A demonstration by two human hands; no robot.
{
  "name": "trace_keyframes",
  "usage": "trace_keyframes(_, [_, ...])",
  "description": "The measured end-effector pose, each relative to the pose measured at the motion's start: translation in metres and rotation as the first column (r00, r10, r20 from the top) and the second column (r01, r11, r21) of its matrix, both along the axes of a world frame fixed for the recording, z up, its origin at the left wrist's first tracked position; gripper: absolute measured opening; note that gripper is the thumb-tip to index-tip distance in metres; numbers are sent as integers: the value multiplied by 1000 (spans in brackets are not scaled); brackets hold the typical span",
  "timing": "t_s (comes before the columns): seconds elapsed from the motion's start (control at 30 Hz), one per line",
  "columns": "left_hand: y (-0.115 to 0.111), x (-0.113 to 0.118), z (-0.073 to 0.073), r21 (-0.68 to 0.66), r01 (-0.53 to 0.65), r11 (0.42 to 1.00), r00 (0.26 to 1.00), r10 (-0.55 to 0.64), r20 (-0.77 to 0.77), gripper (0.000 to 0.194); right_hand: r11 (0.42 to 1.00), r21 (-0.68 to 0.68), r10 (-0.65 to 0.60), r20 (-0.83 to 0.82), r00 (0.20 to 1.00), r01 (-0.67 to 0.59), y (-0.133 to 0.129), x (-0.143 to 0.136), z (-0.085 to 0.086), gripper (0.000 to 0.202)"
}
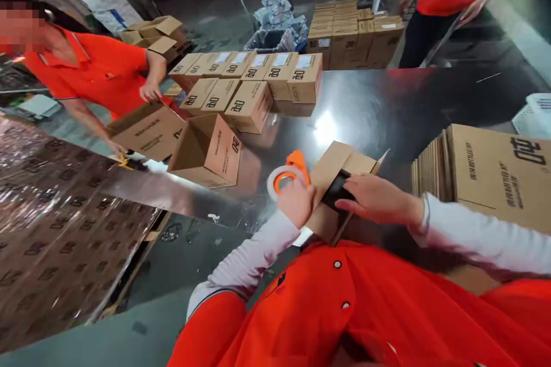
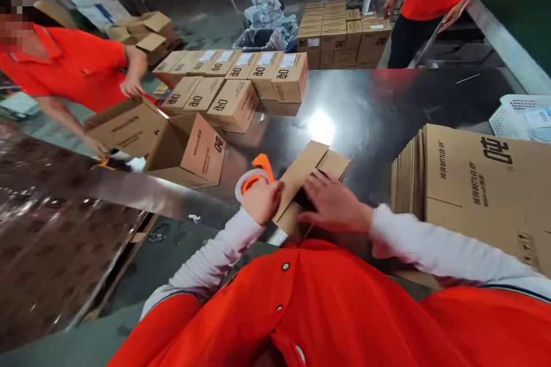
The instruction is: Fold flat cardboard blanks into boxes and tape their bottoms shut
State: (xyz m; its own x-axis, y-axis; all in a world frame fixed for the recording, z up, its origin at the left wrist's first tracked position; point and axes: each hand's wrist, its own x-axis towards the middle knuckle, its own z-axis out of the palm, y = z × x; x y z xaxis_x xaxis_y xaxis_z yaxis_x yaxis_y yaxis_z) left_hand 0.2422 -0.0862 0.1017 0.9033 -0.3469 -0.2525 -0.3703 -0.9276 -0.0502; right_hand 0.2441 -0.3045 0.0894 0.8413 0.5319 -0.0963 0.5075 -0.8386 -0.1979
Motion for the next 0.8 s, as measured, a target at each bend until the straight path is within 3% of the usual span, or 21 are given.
trace_keyframes(0.07, [13,12,0,-18,-85,996,996,85,-12,42,989,90,98,224,970,-121,6,-10,-7,71])
trace_keyframes(0.13, [24,24,-2,-44,-97,994,995,96,-24,48,977,141,108,303,947,-156,25,-2,-26,76])
trace_keyframes(0.23, [43,34,-6,-136,-92,986,996,89,-33,59,971,193,99,228,969,-144,48,26,-59,64])
trace_keyframes(0.3, [58,36,-8,-274,-112,955,993,114,-11,58,957,254,104,153,983,-141,51,42,-74,54])
trace_keyframes(0.37, [72,34,-9,-493,-94,865,989,137,52,58,932,341,103,78,992,-124,47,50,-83,47])
trace_keyframes(0.47, [76,24,-9,-797,26,604,975,160,153,85,867,492,97,-13,995,-78,37,54,-86,44])
trace_keyframes(0.53, [64,14,-14,-892,104,440,965,172,197,96,801,599,81,-85,993,-14,33,58,-85,43])
trace_keyframes(0.6, [45,5,-26,-923,151,355,957,183,227,85,698,703,33,-220,975,135,31,63,-82,41])
trace_keyframes(0.63, [36,1,-34,-925,166,343,955,179,238,78,613,749,-8,-314,949,253,29,65,-80,37])
trace_keyframes(0.67, [28,-3,-43,-920,176,349,955,167,246,72,490,779,-59,-419,906,391,27,67,-77,33])
trace_keyframes(0.73, [18,-9,-57,-901,186,393,956,139,258,65,178,740,-98,-643,760,649,22,69,-67,27])
trace_keyframes(0.77, [16,-11,-62,-890,186,416,958,125,258,64,58,663,-63,-743,666,746,18,69,-61,32])
trace_keyframes(0.8, [16,-12,-65,-882,184,434,960,113,256,65,1,569,-1,-822,569,822,15,68,-54,40])
